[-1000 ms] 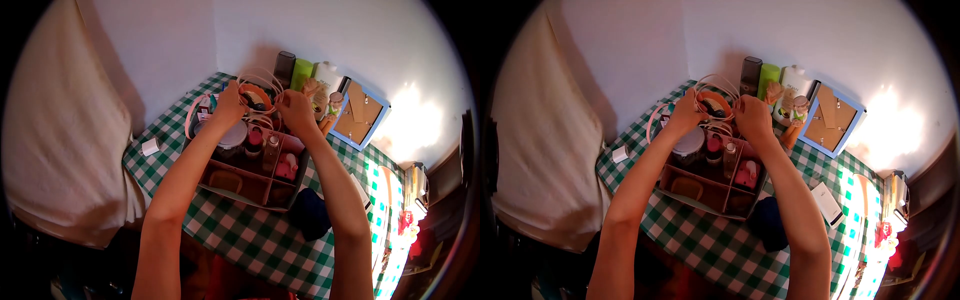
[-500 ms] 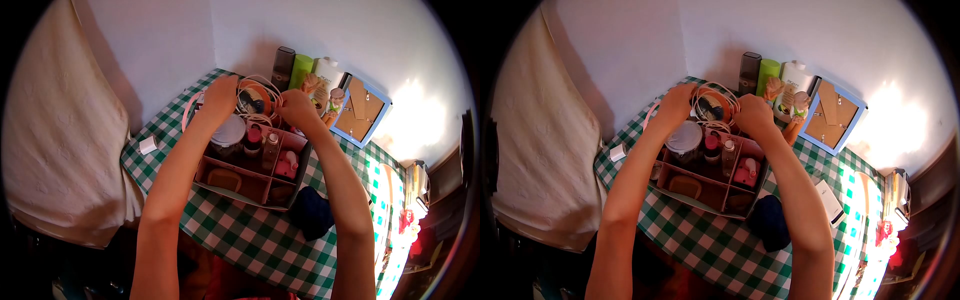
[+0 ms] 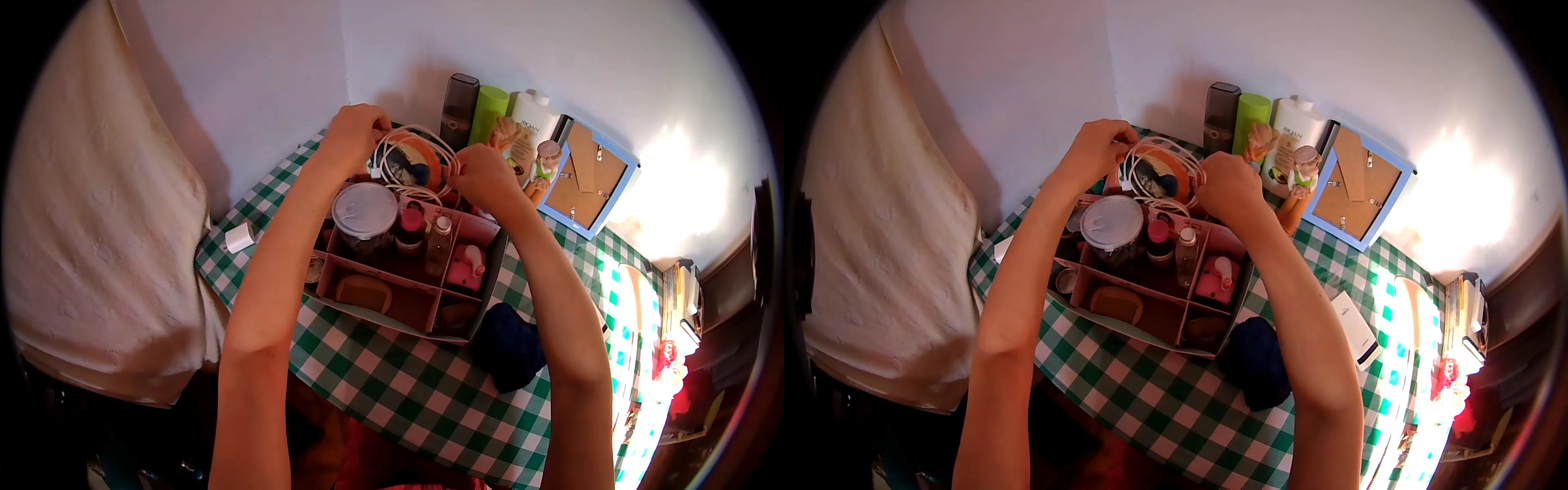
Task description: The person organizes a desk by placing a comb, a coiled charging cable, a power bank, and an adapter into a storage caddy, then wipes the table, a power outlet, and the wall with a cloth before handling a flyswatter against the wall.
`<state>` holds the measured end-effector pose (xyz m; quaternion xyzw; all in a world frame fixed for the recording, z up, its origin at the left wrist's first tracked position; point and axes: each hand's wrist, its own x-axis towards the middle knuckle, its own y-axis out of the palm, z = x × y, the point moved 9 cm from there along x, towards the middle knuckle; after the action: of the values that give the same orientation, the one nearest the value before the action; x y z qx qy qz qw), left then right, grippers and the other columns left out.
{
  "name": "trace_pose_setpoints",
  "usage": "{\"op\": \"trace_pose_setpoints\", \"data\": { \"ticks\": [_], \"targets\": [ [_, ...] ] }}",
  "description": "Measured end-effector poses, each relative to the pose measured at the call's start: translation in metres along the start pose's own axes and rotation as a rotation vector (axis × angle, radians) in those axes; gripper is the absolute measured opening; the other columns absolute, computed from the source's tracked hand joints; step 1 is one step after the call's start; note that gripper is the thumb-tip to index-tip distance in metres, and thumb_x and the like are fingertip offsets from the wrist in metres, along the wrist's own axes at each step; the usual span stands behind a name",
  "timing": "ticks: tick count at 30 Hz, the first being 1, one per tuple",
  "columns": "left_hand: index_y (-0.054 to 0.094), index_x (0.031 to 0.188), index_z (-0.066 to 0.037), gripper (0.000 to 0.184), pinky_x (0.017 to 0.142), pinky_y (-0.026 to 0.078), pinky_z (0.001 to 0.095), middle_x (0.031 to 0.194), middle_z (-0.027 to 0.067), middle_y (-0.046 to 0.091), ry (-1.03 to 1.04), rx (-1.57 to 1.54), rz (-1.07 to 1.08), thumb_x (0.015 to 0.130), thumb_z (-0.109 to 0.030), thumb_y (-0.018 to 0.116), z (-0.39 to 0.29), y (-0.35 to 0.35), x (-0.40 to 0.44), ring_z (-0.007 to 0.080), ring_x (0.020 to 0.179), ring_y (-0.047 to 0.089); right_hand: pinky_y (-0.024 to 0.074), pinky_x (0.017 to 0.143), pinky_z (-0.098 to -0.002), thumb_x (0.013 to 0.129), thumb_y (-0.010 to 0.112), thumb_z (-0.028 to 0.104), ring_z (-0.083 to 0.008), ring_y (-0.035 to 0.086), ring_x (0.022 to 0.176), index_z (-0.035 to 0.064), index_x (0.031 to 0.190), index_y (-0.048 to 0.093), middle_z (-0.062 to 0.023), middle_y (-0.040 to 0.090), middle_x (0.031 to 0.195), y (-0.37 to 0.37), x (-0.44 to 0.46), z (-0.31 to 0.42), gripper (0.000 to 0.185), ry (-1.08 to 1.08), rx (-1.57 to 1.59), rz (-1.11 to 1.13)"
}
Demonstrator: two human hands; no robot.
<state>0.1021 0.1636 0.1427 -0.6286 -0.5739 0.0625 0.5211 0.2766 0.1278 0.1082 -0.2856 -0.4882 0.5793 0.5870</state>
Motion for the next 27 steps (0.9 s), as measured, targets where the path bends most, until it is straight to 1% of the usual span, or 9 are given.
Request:
{"op": "trace_pose_setpoints", "data": {
  "ticks": [3, 5, 8, 11, 14, 16, 20, 23, 27],
  "targets": [
    [0.064, 0.089, 0.004, 0.016, 0.06, 0.049, 0.0337, 0.074, 0.0149, 0.064, 0.048, 0.059, -0.037, 0.076, 0.006, 0.056, -0.009, 0.0, 0.0, 0.0205, 0.065, 0.064, 0.0509, 0.076, -0.0436, 0.071, 0.065, 0.019, -0.036, 0.063, 0.084, 0.0059, 0.081, 0.069, -0.0184, 0.066, 0.084, 0.005, 0.002, -0.001, 0.017, -0.041, -0.067, -0.034],
    [0.065, 0.09, 0.003, 0.018, 0.064, 0.05, 0.0355, 0.075, 0.0169, 0.065, 0.053, 0.01, -0.19, 0.076, 0.007, 0.053, -0.01, -0.008, -0.005, 0.0262, 0.07, 0.066, 0.0504, 0.071, -0.0432, 0.069, 0.068, 0.022, -0.0356, 0.063, 0.078, 0.0049, 0.077, 0.068, -0.0171, 0.066, 0.079, 0.01, 0.003, -0.001, 0.019, -0.087, -0.106, -0.081],
    [0.065, 0.095, 0.002, 0.021, 0.072, 0.051, 0.036, 0.082, 0.0187, 0.066, 0.1, 0.139, -0.168, 0.079, 0.006, 0.052, -0.018, -0.002, -0.01, 0.0319, 0.081, 0.065, 0.0508, 0.074, -0.0418, 0.069, 0.07, 0.025, -0.0354, 0.063, 0.08, 0.0051, 0.08, 0.069, -0.0175, 0.066, 0.083, 0.011, -0.004, 0.005, 0.022, -0.059, -0.244, -0.037],
    [0.064, 0.102, -0.001, 0.029, 0.077, 0.049, 0.0405, 0.094, 0.0199, 0.064, 0.196, 0.174, -0.285, 0.077, 0.009, 0.051, -0.018, -0.004, -0.018, 0.035, 0.092, 0.06, 0.0507, 0.076, -0.0416, 0.07, 0.071, 0.028, -0.0349, 0.064, 0.083, 0.004, 0.091, 0.069, -0.0181, 0.067, 0.087, -0.003, -0.02, 0.012, 0.032, -0.125, -0.091, 0.012],
    [0.061, 0.109, -0.002, 0.025, 0.08, 0.049, 0.0356, 0.106, 0.017, 0.063, 0.175, 0.115, -0.371, 0.085, 0.0, 0.054, -0.041, -0.019, -0.036, 0.0325, 0.097, 0.061, 0.0523, 0.075, -0.0369, 0.074, 0.071, 0.025, -0.0311, 0.066, 0.086, 0.0042, 0.093, 0.068, -0.0141, 0.068, 0.09, -0.037, -0.046, 0.003, 0.028, -0.106, 0.128, -0.21],
    [0.061, 0.108, -0.002, 0.024, 0.08, 0.049, 0.0356, 0.107, 0.016, 0.063, 0.171, 0.054, -0.376, 0.085, 0.001, 0.054, -0.072, -0.031, -0.058, 0.032, 0.096, 0.061, 0.0514, 0.073, -0.0339, 0.078, 0.069, 0.021, -0.0251, 0.066, 0.083, 0.0028, 0.1, 0.067, -0.0135, 0.069, 0.09, -0.065, -0.079, -0.006, 0.028, -0.085, 0.387, -0.289],
    [0.061, 0.105, -0.001, 0.021, 0.08, 0.049, 0.0348, 0.102, 0.0148, 0.063, 0.312, -0.02, -0.303, 0.086, 0.002, 0.053, -0.113, -0.025, -0.117, 0.0307, 0.093, 0.062, 0.0484, 0.072, -0.028, 0.087, 0.063, 0.017, -0.0154, 0.065, 0.078, 0.0004, 0.107, 0.065, -0.0095, 0.069, 0.087, -0.104, -0.166, -0.067, 0.026, 0.112, 0.363, -0.428],
    [0.062, 0.102, -0.001, 0.021, 0.078, 0.05, 0.0334, 0.1, 0.0142, 0.064, 0.222, -0.129, -0.128, 0.085, 0.006, 0.053, -0.117, -0.002, -0.164, 0.0286, 0.089, 0.063, 0.0511, 0.074, -0.0332, 0.084, 0.064, 0.015, -0.0233, 0.066, 0.083, 0.0035, 0.101, 0.068, -0.0135, 0.069, 0.094, -0.093, -0.229, -0.144, 0.021, 0.362, 0.131, -0.415],
    [0.064, 0.1, -0.001, 0.021, 0.077, 0.051, 0.0314, 0.098, 0.0129, 0.065, 0.129, -0.279, -0.02, 0.083, 0.007, 0.055, -0.122, 0.04, -0.218, 0.0255, 0.087, 0.065, 0.0477, 0.087, -0.0401, 0.081, 0.068, 0.019, -0.031, 0.061, 0.102, 0.0054, 0.117, 0.061, -0.019, 0.061, 0.116, -0.048, -0.279, -0.192, 0.039, 0.389, -0.204, -0.296]
  ]
}}
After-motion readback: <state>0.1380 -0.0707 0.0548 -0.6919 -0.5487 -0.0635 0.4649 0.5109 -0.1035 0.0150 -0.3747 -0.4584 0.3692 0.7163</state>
